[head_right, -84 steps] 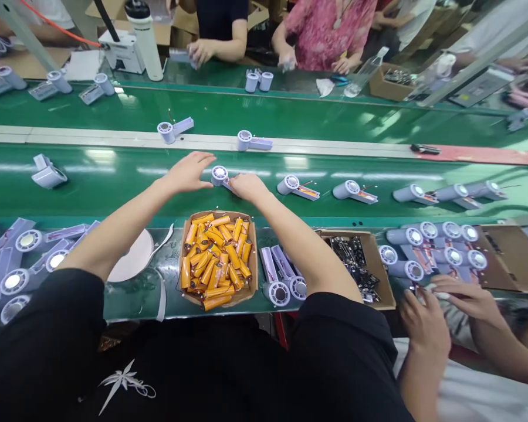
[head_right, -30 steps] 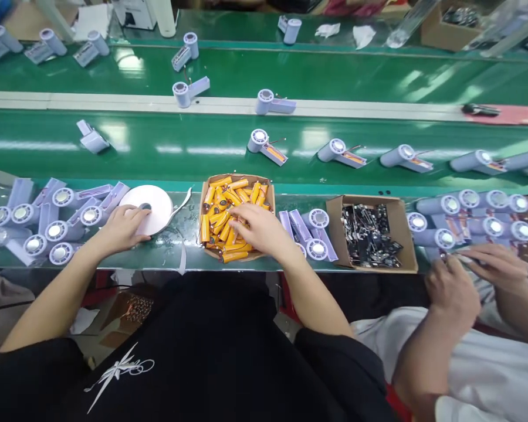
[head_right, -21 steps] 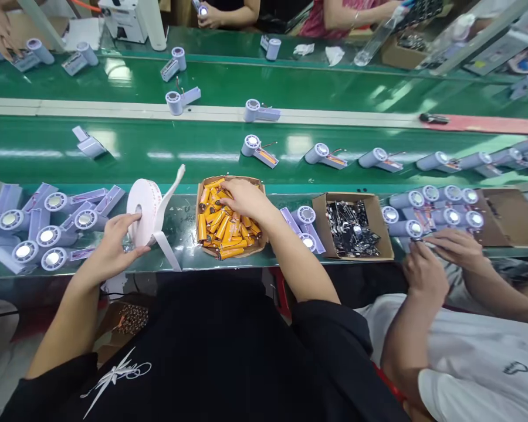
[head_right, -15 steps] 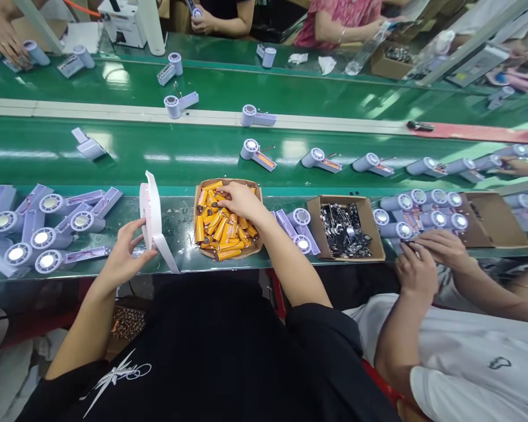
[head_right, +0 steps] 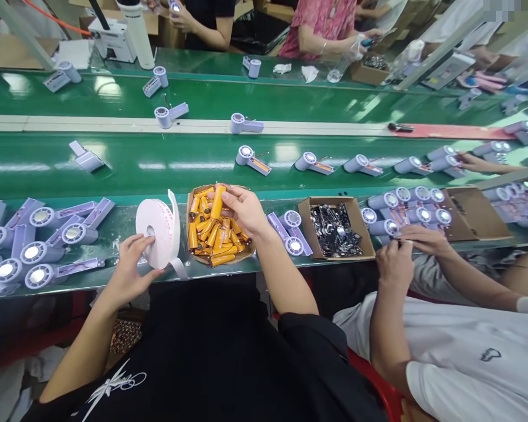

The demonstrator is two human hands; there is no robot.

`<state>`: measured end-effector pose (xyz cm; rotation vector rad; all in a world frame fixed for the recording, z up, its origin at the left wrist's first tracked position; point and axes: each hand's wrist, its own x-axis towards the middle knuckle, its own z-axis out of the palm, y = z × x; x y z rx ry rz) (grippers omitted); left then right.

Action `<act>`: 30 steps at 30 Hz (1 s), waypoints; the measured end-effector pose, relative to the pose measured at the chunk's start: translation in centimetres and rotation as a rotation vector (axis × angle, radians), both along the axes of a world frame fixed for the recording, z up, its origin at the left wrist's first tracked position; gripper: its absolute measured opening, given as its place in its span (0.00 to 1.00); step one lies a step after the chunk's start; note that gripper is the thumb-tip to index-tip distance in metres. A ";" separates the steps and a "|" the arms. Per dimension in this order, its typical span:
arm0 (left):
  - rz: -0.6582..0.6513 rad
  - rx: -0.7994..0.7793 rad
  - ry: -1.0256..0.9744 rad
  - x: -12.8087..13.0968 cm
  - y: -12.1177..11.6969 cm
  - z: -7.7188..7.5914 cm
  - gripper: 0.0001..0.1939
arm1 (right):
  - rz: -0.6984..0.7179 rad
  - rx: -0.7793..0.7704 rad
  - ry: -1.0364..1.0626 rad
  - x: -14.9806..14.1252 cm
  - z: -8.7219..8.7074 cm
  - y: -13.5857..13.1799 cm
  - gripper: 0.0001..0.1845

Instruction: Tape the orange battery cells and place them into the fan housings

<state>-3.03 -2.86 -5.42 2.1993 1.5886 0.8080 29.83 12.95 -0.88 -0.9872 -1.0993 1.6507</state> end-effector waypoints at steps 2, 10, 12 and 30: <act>-0.025 0.027 0.053 0.3 0.0 0.2 0.38 | 0.012 0.039 -0.052 -0.3 1.0 -1.7 0.36; -0.090 0.107 0.142 1.6 -0.1 1.1 0.41 | 0.042 0.228 -0.273 -1.6 2.1 -4.6 0.28; -0.111 0.117 0.168 2.0 -0.2 1.5 0.40 | 0.049 0.232 -0.287 -1.9 2.1 -4.6 0.26; -0.143 0.043 0.229 2.9 -2.6 1.6 0.29 | -0.559 0.323 -0.124 -1.2 0.2 -4.3 0.30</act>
